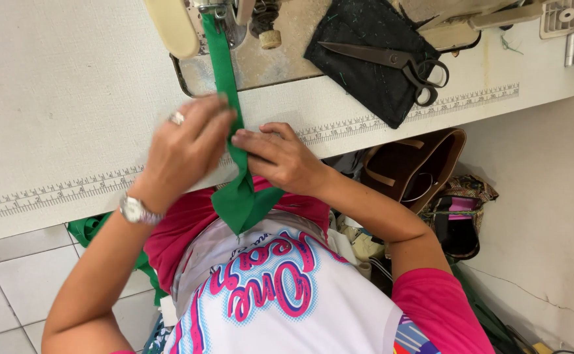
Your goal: Sewing green fabric strips using an industrial sewing machine
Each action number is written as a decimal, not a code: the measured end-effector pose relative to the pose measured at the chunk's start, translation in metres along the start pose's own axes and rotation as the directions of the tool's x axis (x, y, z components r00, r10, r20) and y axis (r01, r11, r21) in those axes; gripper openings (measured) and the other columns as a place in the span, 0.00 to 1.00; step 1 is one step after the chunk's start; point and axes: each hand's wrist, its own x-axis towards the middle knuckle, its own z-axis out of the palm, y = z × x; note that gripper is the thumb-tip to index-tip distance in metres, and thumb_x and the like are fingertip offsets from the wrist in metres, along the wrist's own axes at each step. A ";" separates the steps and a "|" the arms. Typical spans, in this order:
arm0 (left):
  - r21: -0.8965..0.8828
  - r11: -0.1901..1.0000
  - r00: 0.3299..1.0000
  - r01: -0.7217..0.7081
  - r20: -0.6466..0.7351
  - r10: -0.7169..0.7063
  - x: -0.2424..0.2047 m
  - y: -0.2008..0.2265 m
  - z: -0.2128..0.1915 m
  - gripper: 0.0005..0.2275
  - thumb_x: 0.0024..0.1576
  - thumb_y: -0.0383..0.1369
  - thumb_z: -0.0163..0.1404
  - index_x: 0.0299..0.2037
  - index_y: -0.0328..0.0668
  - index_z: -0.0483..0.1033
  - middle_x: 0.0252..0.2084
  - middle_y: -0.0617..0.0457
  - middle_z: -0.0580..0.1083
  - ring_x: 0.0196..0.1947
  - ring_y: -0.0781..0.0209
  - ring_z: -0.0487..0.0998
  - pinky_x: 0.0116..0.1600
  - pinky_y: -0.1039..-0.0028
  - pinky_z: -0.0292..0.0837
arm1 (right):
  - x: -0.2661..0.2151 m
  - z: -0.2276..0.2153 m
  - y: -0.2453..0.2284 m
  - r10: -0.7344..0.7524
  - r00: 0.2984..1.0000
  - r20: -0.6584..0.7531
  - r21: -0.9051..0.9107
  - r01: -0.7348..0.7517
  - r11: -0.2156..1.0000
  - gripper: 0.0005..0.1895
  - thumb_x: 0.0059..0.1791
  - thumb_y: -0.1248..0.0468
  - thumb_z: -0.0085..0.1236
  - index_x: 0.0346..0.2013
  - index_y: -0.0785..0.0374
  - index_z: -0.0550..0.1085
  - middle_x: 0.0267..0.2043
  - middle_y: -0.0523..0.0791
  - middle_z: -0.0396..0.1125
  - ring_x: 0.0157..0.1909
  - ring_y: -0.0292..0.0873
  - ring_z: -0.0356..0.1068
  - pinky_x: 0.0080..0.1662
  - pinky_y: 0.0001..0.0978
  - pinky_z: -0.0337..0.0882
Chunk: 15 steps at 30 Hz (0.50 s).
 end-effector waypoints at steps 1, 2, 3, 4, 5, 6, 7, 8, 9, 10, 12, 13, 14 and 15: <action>0.109 0.993 0.998 -0.049 -0.029 0.053 0.014 -0.010 0.001 0.08 0.64 0.25 0.47 0.46 0.41 0.80 0.48 0.44 0.79 0.55 0.49 0.80 0.54 0.71 0.75 | -0.001 0.001 0.000 0.000 1.000 0.000 0.000 0.000 1.000 0.13 0.59 0.63 0.50 0.32 0.59 0.78 0.53 0.46 0.74 0.57 0.44 0.75 0.62 0.47 0.67; 0.110 0.993 0.998 -0.051 -0.036 0.055 0.020 -0.015 0.000 0.08 0.64 0.25 0.47 0.46 0.41 0.80 0.48 0.44 0.79 0.55 0.49 0.80 0.54 0.71 0.75 | -0.002 0.001 0.000 -0.005 1.000 0.001 -0.006 0.005 1.000 0.13 0.59 0.63 0.50 0.32 0.59 0.78 0.53 0.46 0.74 0.57 0.44 0.75 0.62 0.47 0.67; 0.128 0.985 0.993 -0.112 -0.032 0.117 0.026 -0.020 -0.001 0.07 0.66 0.25 0.47 0.47 0.40 0.80 0.51 0.44 0.78 0.59 0.48 0.78 0.58 0.68 0.74 | -0.003 0.002 0.000 0.010 1.000 0.000 -0.006 -0.010 1.000 0.15 0.59 0.63 0.48 0.31 0.59 0.78 0.53 0.45 0.75 0.58 0.44 0.75 0.64 0.50 0.65; 0.147 0.974 0.984 -0.171 -0.028 0.177 0.032 -0.025 -0.002 0.07 0.67 0.25 0.47 0.49 0.40 0.79 0.54 0.44 0.77 0.62 0.46 0.77 0.62 0.66 0.72 | -0.004 0.002 0.001 0.025 1.000 0.000 -0.006 -0.025 1.000 0.17 0.60 0.63 0.46 0.30 0.60 0.79 0.54 0.44 0.75 0.59 0.43 0.75 0.65 0.54 0.63; 0.149 0.974 0.983 -0.172 -0.036 0.179 0.032 -0.028 0.000 0.07 0.67 0.25 0.47 0.49 0.40 0.79 0.54 0.44 0.77 0.62 0.46 0.77 0.62 0.66 0.72 | -0.003 0.001 0.003 0.019 1.000 0.002 -0.012 -0.019 1.000 0.17 0.60 0.63 0.46 0.30 0.60 0.79 0.54 0.44 0.75 0.59 0.43 0.75 0.65 0.54 0.63; 0.132 0.975 0.983 -0.179 -0.023 0.183 0.031 -0.030 0.002 0.08 0.68 0.26 0.45 0.49 0.41 0.79 0.52 0.45 0.77 0.61 0.47 0.77 0.61 0.66 0.73 | -0.003 0.001 0.003 0.021 1.000 0.005 -0.007 -0.021 1.000 0.16 0.59 0.63 0.47 0.31 0.59 0.79 0.54 0.44 0.75 0.60 0.43 0.74 0.66 0.55 0.62; 0.115 0.976 0.982 -0.185 -0.011 0.188 0.030 -0.033 0.005 0.08 0.68 0.26 0.44 0.48 0.43 0.79 0.51 0.46 0.77 0.61 0.47 0.78 0.59 0.66 0.74 | -0.003 0.001 0.004 0.024 1.000 0.008 -0.001 -0.024 1.000 0.15 0.59 0.63 0.48 0.33 0.59 0.79 0.54 0.44 0.75 0.60 0.42 0.74 0.67 0.55 0.61; 0.116 0.976 0.982 -0.184 -0.014 0.187 0.029 -0.034 0.007 0.08 0.68 0.26 0.44 0.48 0.43 0.79 0.51 0.46 0.77 0.61 0.47 0.78 0.59 0.66 0.74 | -0.002 0.001 0.006 0.021 1.000 0.010 -0.002 -0.021 1.000 0.15 0.59 0.63 0.48 0.33 0.59 0.79 0.54 0.44 0.75 0.60 0.42 0.74 0.67 0.55 0.61; 0.136 0.974 0.983 -0.183 0.001 0.184 0.029 -0.035 0.009 0.09 0.68 0.27 0.43 0.50 0.44 0.79 0.51 0.49 0.76 0.59 0.50 0.79 0.58 0.67 0.75 | -0.001 0.001 0.008 0.030 0.999 0.017 0.004 -0.030 1.000 0.16 0.59 0.63 0.47 0.33 0.59 0.80 0.53 0.43 0.76 0.60 0.41 0.74 0.67 0.55 0.61; 0.157 0.971 0.984 -0.180 0.016 0.180 0.028 -0.036 0.011 0.10 0.68 0.28 0.43 0.51 0.46 0.78 0.50 0.51 0.76 0.58 0.53 0.80 0.57 0.68 0.75 | -0.001 0.001 0.009 0.039 0.999 0.026 0.009 -0.039 0.999 0.16 0.59 0.63 0.46 0.33 0.58 0.80 0.53 0.42 0.76 0.60 0.40 0.74 0.68 0.55 0.60; 0.168 0.970 0.984 -0.178 0.014 0.178 0.029 -0.037 0.010 0.10 0.68 0.28 0.43 0.52 0.45 0.78 0.50 0.51 0.76 0.55 0.53 0.81 0.56 0.68 0.74 | 0.001 0.002 0.015 0.040 0.999 0.036 0.000 -0.040 0.999 0.15 0.59 0.63 0.48 0.34 0.57 0.80 0.53 0.42 0.76 0.60 0.39 0.74 0.68 0.55 0.60; 0.178 0.968 0.984 -0.178 0.017 0.178 0.030 -0.038 0.009 0.10 0.67 0.28 0.43 0.52 0.45 0.78 0.49 0.51 0.76 0.52 0.53 0.82 0.55 0.68 0.74 | 0.002 0.003 0.018 0.044 0.998 0.043 -0.008 -0.044 0.999 0.13 0.58 0.62 0.49 0.34 0.56 0.81 0.53 0.41 0.76 0.60 0.39 0.74 0.68 0.55 0.60; 0.180 0.968 0.984 -0.176 0.011 0.177 0.031 -0.040 0.010 0.10 0.67 0.28 0.43 0.52 0.45 0.78 0.49 0.51 0.76 0.52 0.53 0.82 0.55 0.68 0.74 | 0.004 0.002 0.021 0.039 0.998 0.046 -0.010 -0.039 0.999 0.13 0.58 0.62 0.49 0.34 0.56 0.81 0.53 0.41 0.76 0.60 0.39 0.74 0.68 0.55 0.60; 0.201 0.964 0.985 -0.172 0.018 0.172 0.031 -0.041 0.011 0.11 0.66 0.28 0.44 0.53 0.46 0.78 0.48 0.52 0.76 0.50 0.55 0.83 0.56 0.68 0.73 | 0.007 0.002 0.025 0.041 0.998 0.050 -0.006 -0.041 0.999 0.13 0.58 0.63 0.50 0.35 0.56 0.81 0.53 0.41 0.76 0.60 0.39 0.74 0.69 0.54 0.59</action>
